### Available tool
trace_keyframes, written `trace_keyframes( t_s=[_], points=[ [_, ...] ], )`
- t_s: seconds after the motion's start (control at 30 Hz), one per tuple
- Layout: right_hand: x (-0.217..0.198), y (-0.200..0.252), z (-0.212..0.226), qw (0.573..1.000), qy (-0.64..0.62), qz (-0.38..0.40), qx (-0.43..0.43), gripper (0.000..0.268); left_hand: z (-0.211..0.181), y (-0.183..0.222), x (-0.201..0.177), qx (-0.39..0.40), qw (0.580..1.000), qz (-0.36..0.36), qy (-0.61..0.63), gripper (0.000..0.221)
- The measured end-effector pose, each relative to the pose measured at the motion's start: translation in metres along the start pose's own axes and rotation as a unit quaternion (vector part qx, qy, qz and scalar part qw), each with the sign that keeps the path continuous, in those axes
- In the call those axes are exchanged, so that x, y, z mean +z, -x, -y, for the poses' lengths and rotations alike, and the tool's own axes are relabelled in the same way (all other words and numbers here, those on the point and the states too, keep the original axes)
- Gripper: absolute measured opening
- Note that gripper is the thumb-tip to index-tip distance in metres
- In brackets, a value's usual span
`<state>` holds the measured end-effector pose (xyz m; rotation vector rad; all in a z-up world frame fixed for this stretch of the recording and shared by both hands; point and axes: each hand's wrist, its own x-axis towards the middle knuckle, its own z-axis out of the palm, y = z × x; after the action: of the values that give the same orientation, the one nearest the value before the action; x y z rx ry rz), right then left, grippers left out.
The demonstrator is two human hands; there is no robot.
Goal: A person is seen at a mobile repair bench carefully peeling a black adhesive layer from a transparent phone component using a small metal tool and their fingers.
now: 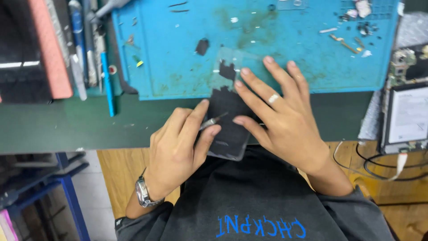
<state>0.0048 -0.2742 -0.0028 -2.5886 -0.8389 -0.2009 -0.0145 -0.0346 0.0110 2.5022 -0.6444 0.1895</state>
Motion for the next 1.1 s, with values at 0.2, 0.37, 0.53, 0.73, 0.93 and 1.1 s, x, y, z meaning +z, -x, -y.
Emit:
trace_keyframes(
  t_s=[0.2,0.37,0.53,0.73,0.93,1.1],
  points=[
    [0.004,-0.009,0.009,0.999,0.02,-0.034,-0.023,0.046,0.009,-0.011,-0.002,-0.073,0.994,-0.04,-0.076,0.022],
    [0.003,-0.018,0.003,0.998,0.036,-0.031,-0.028,0.038,0.021,-0.02,0.006,0.023,0.983,-0.076,-0.163,0.026],
    [0.006,-0.017,0.004,0.999,0.026,-0.034,0.01,0.046,0.027,-0.025,0.0,0.076,0.979,-0.082,-0.169,0.024],
    [0.01,-0.013,0.005,0.999,0.01,-0.04,0.029,0.045,0.028,-0.027,-0.002,0.09,0.983,-0.073,-0.144,0.018],
    [0.012,-0.013,0.006,0.998,0.005,-0.039,0.04,0.044,0.025,-0.031,-0.004,0.089,0.98,-0.086,-0.158,0.014],
    [0.012,-0.014,0.007,0.998,0.005,-0.039,0.046,0.042,0.032,-0.03,-0.005,0.1,0.985,-0.071,-0.121,0.018]
  ],
)
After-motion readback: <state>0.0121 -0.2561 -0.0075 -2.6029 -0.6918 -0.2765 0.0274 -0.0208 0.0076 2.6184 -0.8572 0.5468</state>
